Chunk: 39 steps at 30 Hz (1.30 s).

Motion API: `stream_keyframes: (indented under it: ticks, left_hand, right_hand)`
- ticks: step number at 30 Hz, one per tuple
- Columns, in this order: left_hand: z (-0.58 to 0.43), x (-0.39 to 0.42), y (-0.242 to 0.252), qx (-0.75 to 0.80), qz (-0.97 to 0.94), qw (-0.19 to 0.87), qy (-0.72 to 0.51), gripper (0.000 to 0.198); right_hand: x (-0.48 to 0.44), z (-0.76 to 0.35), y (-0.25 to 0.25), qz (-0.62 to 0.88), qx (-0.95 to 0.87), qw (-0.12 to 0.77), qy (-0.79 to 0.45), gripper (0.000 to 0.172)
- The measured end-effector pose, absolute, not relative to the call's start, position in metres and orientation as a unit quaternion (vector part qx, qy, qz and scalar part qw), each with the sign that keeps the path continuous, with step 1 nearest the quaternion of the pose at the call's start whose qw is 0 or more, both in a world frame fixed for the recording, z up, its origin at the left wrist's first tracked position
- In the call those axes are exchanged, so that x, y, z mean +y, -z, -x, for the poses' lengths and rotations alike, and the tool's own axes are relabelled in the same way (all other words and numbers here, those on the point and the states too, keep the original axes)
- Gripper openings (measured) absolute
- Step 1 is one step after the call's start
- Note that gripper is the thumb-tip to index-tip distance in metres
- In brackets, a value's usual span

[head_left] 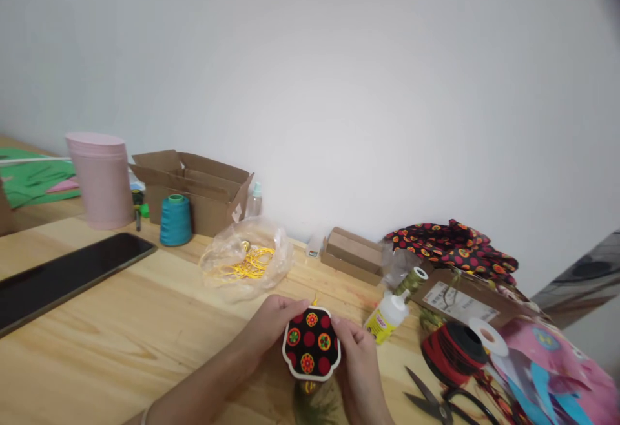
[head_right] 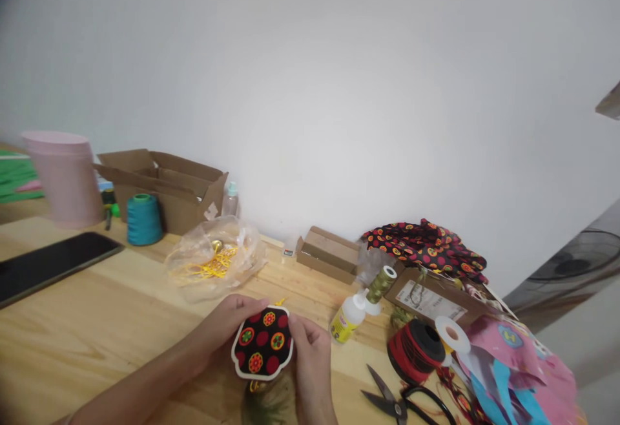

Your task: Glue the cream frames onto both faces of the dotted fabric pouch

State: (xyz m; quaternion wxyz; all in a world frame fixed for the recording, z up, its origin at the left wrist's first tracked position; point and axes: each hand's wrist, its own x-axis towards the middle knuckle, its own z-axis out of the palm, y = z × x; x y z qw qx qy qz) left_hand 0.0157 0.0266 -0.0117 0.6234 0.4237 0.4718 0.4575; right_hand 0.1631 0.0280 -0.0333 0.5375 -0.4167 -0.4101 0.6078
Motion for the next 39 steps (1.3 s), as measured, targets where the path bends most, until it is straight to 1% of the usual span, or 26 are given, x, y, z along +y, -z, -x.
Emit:
stream_keyframes:
  ticks: [7,20,24,29,33,35,39]
  left_hand:
    - [-0.021,0.029,0.017,0.478,-0.449,0.611,-0.444,0.039]
    - [-0.021,0.028,0.017,0.466,-0.496,0.588,-0.437,0.04]
    - [-0.021,0.029,0.016,0.47,-0.497,0.58,-0.443,0.039]
    - [-0.021,0.028,0.014,0.468,-0.51,0.568,-0.445,0.034]
    - [-0.022,0.026,0.012,0.462,-0.515,0.571,-0.442,0.031]
    - [-0.022,0.026,0.012,0.466,-0.507,0.571,-0.447,0.03]
    - [-0.018,0.029,0.012,0.482,-0.481,0.564,-0.468,0.03]
  right_hand:
    - [0.027,-0.165,0.034,0.437,-0.416,0.521,-0.603,0.033]
    - [0.032,-0.165,0.037,0.446,-0.453,0.525,-0.566,0.028]
    - [0.031,-0.164,0.034,0.439,-0.463,0.53,-0.558,0.03]
    - [0.03,-0.161,0.026,0.444,-0.475,0.526,-0.548,0.024]
    - [0.029,-0.161,0.025,0.444,-0.478,0.532,-0.54,0.024]
    - [0.029,-0.162,0.027,0.44,-0.472,0.537,-0.543,0.025]
    - [0.029,-0.162,0.032,0.414,-0.451,0.536,-0.581,0.037]
